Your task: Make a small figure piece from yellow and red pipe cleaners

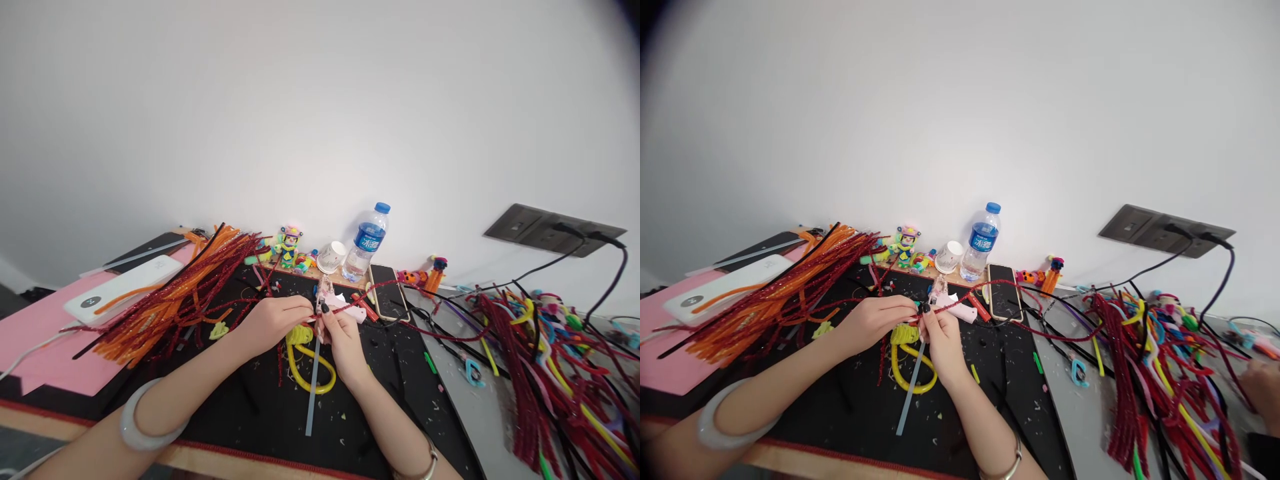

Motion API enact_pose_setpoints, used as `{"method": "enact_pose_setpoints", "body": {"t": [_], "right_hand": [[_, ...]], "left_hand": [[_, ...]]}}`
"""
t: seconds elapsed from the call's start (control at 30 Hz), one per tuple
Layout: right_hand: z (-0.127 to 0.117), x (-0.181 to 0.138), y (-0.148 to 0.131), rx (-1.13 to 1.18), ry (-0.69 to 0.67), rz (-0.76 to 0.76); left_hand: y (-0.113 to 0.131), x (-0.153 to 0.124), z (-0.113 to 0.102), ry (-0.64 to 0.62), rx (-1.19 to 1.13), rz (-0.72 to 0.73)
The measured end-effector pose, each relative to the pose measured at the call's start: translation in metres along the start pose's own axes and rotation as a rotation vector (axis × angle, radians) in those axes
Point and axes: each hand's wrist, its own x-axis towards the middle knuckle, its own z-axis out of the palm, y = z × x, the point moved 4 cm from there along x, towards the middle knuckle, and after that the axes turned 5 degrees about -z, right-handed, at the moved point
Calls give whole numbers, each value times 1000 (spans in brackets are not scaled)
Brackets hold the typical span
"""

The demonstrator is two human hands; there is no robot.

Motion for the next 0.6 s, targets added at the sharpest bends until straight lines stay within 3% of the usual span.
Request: {"method": "enact_pose_setpoints", "body": {"t": [0.4,0.5,0.6], "right_hand": [[-5,2,-3,-22,34,-33],[-7,2,-3,49,67,-68],[-3,1,-3,81,21,-59]], "left_hand": [[0,2,-2,21,-38,3],[-5,2,-1,51,-176,-110],[-15,2,3,139,-408,-318]]}}
